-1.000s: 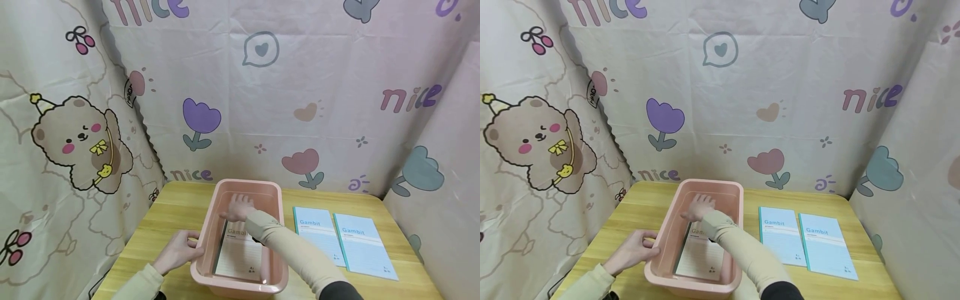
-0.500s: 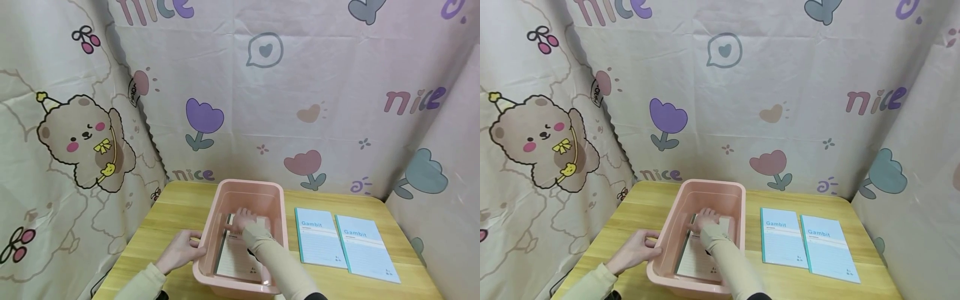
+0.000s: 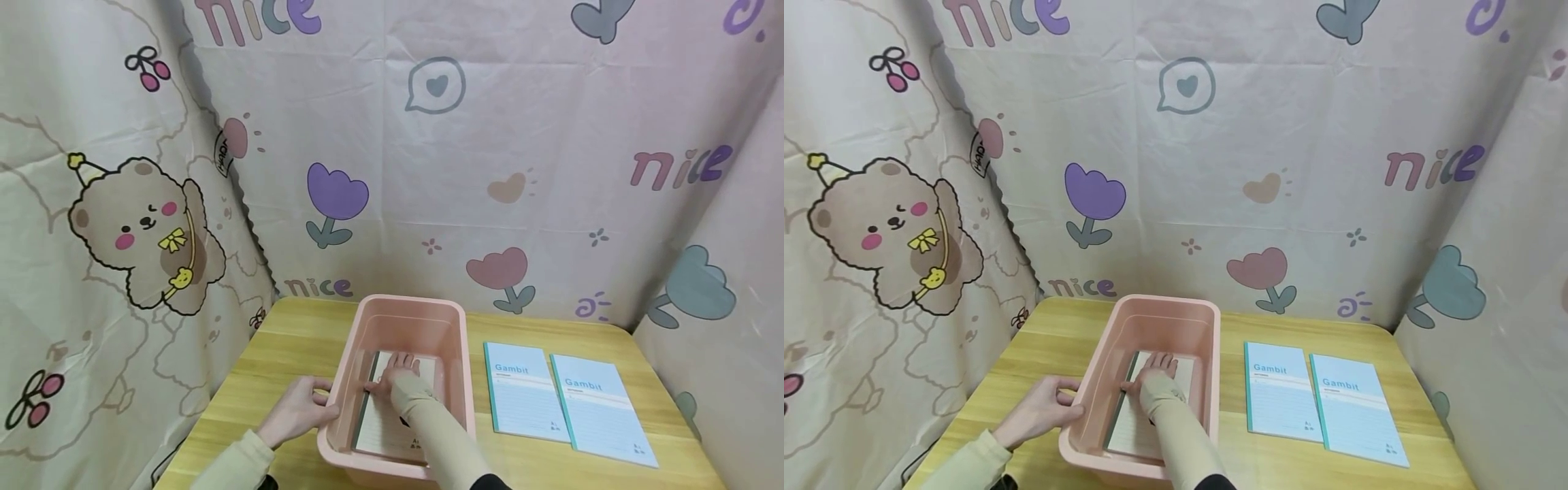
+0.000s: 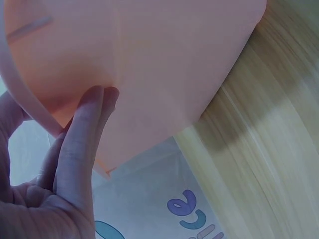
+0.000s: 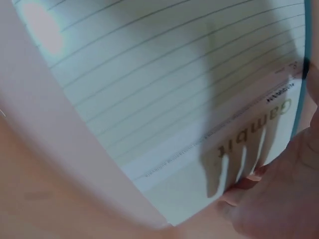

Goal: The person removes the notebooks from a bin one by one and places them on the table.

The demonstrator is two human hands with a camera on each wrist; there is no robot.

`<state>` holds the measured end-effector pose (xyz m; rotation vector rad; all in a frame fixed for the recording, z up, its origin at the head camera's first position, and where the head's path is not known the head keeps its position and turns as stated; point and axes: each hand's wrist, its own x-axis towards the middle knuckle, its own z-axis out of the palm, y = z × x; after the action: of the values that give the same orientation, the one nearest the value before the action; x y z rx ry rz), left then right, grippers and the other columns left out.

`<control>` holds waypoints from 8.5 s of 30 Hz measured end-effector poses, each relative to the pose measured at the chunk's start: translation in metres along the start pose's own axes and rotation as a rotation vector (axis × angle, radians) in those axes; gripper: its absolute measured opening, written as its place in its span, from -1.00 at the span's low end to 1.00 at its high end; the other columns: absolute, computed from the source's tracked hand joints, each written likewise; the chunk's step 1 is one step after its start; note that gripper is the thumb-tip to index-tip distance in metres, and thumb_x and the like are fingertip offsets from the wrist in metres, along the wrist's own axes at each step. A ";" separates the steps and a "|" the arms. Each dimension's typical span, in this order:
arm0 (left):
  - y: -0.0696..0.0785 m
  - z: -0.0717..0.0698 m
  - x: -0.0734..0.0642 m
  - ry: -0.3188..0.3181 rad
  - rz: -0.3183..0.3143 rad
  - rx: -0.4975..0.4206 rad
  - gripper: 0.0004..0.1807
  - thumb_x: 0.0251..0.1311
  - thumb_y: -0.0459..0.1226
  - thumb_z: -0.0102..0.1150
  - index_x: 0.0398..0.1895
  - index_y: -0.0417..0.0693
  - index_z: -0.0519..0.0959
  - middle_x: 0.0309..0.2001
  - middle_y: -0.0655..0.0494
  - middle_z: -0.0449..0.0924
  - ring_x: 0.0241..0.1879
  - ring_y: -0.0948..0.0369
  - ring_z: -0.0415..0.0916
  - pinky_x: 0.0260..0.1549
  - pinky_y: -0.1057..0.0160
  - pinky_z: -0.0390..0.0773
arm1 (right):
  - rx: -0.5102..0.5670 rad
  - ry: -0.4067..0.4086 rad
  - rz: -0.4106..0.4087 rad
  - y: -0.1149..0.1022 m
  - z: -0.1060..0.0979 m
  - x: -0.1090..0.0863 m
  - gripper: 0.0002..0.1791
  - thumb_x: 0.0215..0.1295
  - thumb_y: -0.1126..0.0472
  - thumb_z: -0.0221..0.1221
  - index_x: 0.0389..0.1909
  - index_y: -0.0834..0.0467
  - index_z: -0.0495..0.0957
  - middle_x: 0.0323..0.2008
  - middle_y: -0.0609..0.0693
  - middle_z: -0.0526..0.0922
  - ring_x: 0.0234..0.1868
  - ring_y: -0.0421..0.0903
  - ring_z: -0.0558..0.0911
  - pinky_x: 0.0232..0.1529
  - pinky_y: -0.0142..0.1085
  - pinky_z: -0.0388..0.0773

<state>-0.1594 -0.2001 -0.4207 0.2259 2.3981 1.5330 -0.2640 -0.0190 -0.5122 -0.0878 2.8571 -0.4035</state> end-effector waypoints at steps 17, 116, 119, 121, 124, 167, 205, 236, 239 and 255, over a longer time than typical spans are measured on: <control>0.000 0.001 0.000 -0.007 -0.010 -0.022 -0.44 0.03 -0.43 0.17 0.11 -0.66 0.43 -0.23 -0.46 0.71 -0.28 -0.08 0.77 -0.35 0.13 0.79 | -0.154 0.143 -0.068 0.018 0.031 0.037 0.30 -0.22 -0.64 0.26 0.38 0.24 0.34 0.26 0.11 0.40 0.32 0.07 0.37 0.50 0.06 0.21; 0.002 0.002 -0.001 -0.006 -0.047 -0.049 -0.44 0.10 -0.42 0.18 0.16 -0.63 0.42 -0.21 -0.37 0.74 -0.24 -0.09 0.77 -0.38 0.15 0.78 | -0.347 0.333 -0.240 0.022 0.009 0.049 -0.13 -0.06 -0.62 0.16 -0.23 0.16 0.53 -0.26 0.08 0.63 -0.20 0.01 0.52 -0.07 -0.17 0.45; 0.002 0.002 0.000 -0.008 -0.047 -0.047 -0.43 0.09 -0.42 0.17 0.16 -0.63 0.42 -0.21 -0.38 0.74 -0.23 -0.11 0.76 -0.38 0.14 0.78 | -0.327 0.335 -0.240 0.019 0.009 0.049 -0.14 -0.04 -0.58 0.17 -0.20 0.19 0.53 -0.25 0.10 0.63 -0.20 0.03 0.52 -0.07 -0.15 0.45; 0.002 0.002 0.000 -0.007 -0.051 -0.044 -0.43 0.09 -0.41 0.17 0.16 -0.63 0.42 -0.20 -0.40 0.73 -0.23 -0.10 0.77 -0.37 0.14 0.78 | -0.322 0.330 -0.237 0.017 0.008 0.048 -0.14 -0.02 -0.57 0.16 -0.19 0.19 0.53 -0.25 0.10 0.62 -0.20 0.03 0.50 -0.07 -0.15 0.45; 0.003 0.002 0.000 -0.003 -0.058 -0.037 -0.43 0.08 -0.40 0.17 0.16 -0.63 0.42 -0.20 -0.41 0.73 -0.24 -0.09 0.77 -0.37 0.13 0.78 | -0.312 0.327 -0.240 0.015 0.006 0.047 -0.16 0.00 -0.55 0.16 -0.20 0.19 0.52 -0.27 0.10 0.61 -0.23 0.03 0.47 -0.08 -0.15 0.44; 0.005 0.003 -0.002 0.001 -0.040 -0.006 -0.42 0.08 -0.42 0.18 0.16 -0.67 0.39 -0.23 -0.40 0.73 -0.28 -0.07 0.77 -0.35 0.09 0.79 | -0.286 0.355 -0.305 -0.012 -0.099 0.017 -0.15 0.08 -0.55 0.09 -0.15 0.22 0.51 -0.18 0.12 0.66 -0.15 0.05 0.57 -0.08 -0.16 0.49; 0.002 0.004 0.002 0.017 -0.056 0.016 -0.40 0.07 -0.42 0.18 0.18 -0.65 0.39 -0.24 -0.37 0.74 -0.32 -0.02 0.77 -0.40 0.15 0.77 | -0.133 0.434 -0.317 0.084 -0.225 -0.048 -0.39 0.05 -0.37 0.20 -0.42 0.13 0.36 -0.47 0.02 0.42 -0.33 0.04 0.40 -0.26 -0.20 0.19; 0.002 0.003 0.000 -0.008 -0.005 0.004 -0.44 0.07 -0.41 0.17 0.14 -0.64 0.43 -0.30 -0.35 0.75 -0.35 0.02 0.77 -0.45 0.22 0.74 | -0.051 0.368 -0.263 0.257 -0.098 -0.055 -0.40 0.04 -0.27 0.34 -0.25 0.17 0.44 -0.33 0.02 0.54 -0.23 0.01 0.51 -0.05 0.06 0.44; 0.002 0.002 0.000 -0.004 -0.002 0.006 -0.44 0.06 -0.42 0.17 0.14 -0.64 0.43 -0.30 -0.35 0.75 -0.37 0.04 0.77 -0.45 0.22 0.74 | -0.041 0.358 -0.256 0.260 -0.083 -0.052 -0.40 0.04 -0.26 0.35 -0.24 0.17 0.46 -0.31 0.02 0.57 -0.22 0.01 0.53 0.01 0.15 0.45; 0.001 0.003 0.001 -0.003 -0.024 0.003 -0.42 0.07 -0.41 0.16 0.16 -0.64 0.42 -0.30 -0.34 0.75 -0.36 0.02 0.77 -0.43 0.18 0.76 | 0.000 0.238 -0.193 0.271 -0.036 -0.045 0.00 0.02 -0.31 0.34 0.21 0.45 0.42 0.15 0.40 0.57 0.21 0.40 0.49 0.27 0.37 0.30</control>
<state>-0.1591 -0.1966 -0.4208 0.1986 2.3921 1.5180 -0.2363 0.2550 -0.5437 -0.3391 3.0945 -0.4815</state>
